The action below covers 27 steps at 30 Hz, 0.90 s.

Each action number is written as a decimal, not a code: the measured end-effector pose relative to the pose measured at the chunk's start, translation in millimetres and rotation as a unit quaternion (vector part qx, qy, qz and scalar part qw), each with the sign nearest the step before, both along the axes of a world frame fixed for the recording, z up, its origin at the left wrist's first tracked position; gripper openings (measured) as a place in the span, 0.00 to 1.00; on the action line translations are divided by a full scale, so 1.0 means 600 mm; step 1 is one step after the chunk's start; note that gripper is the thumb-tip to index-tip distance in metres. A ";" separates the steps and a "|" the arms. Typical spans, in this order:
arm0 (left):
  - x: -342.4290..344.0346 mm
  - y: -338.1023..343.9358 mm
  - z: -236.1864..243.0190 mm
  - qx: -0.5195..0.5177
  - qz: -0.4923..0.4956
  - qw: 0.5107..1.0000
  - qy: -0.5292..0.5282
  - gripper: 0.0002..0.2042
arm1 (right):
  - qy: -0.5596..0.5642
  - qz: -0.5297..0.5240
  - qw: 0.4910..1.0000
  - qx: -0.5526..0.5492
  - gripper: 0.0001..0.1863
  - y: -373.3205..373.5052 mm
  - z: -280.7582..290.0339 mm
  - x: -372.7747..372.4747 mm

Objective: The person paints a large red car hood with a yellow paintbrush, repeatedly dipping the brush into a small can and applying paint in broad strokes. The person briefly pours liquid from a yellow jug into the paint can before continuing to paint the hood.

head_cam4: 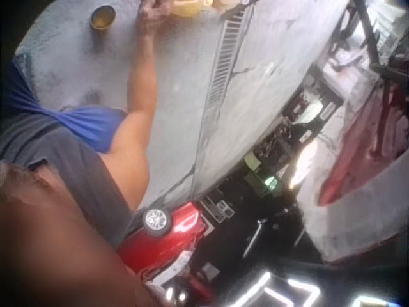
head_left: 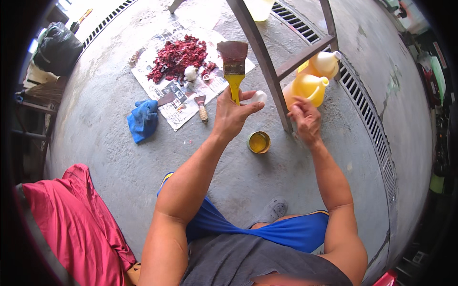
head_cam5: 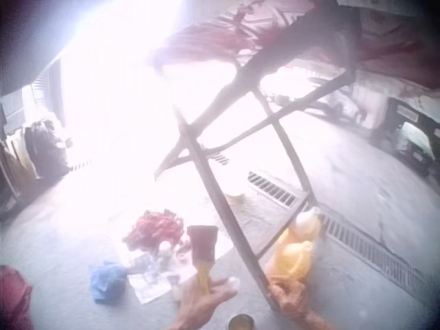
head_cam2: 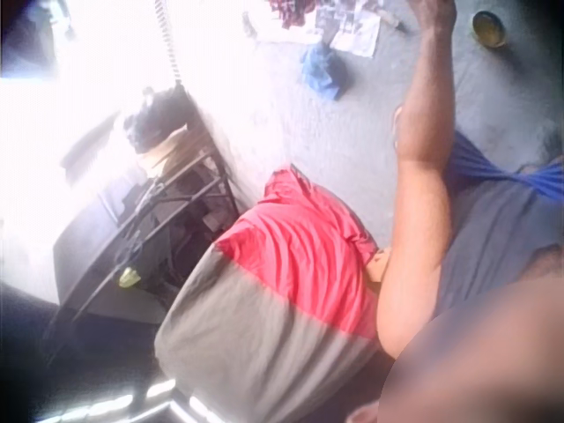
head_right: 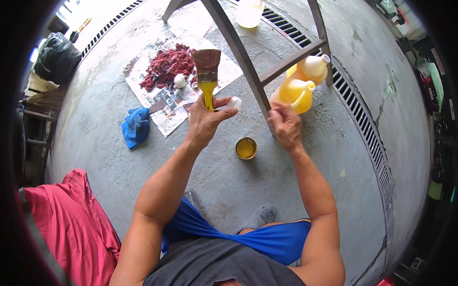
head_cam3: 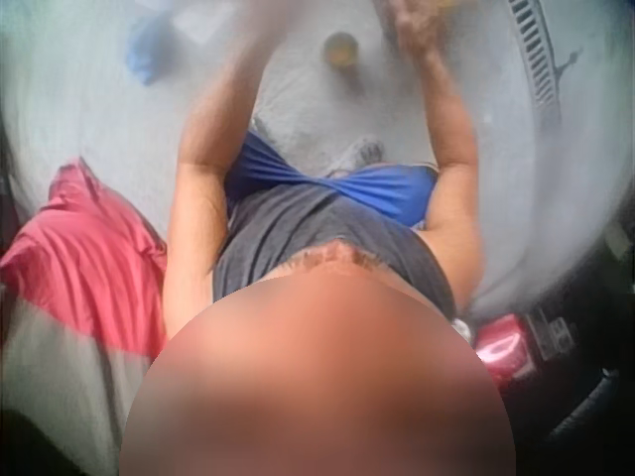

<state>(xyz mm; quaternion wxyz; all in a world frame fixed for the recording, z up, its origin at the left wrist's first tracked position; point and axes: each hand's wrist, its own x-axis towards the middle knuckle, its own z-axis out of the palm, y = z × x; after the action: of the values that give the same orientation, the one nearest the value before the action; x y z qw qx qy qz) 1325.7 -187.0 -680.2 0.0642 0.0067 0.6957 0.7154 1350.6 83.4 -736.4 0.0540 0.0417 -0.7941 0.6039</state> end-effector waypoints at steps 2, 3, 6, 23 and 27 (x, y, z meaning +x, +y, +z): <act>0.001 0.009 -0.011 -0.046 -0.018 0.995 0.092 0.29 | -0.128 0.001 0.973 -0.189 0.16 -0.046 0.035 0.018; 0.002 0.019 -0.016 -0.015 -0.021 0.994 0.103 0.28 | -0.170 0.053 0.936 -0.303 0.17 -0.066 0.046 0.020; 0.013 0.021 -0.010 -0.027 -0.040 0.987 0.154 0.26 | -0.186 0.036 0.916 -0.354 0.21 -0.103 0.079 0.008; 0.009 0.039 -0.020 0.071 0.003 0.997 0.041 0.33 | 0.077 -0.251 0.965 0.009 0.18 0.101 0.127 -0.080; -0.005 0.023 -0.005 0.125 0.029 0.992 0.000 0.23 | 0.080 -0.184 0.906 0.373 0.18 0.227 0.131 -0.132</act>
<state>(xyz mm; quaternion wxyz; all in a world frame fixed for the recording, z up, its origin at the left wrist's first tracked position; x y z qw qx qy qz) 1322.8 -173.2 -683.1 0.0420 -0.0051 0.6008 0.7982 1271.4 219.5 -657.9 0.2083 -0.0402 -0.9480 0.2373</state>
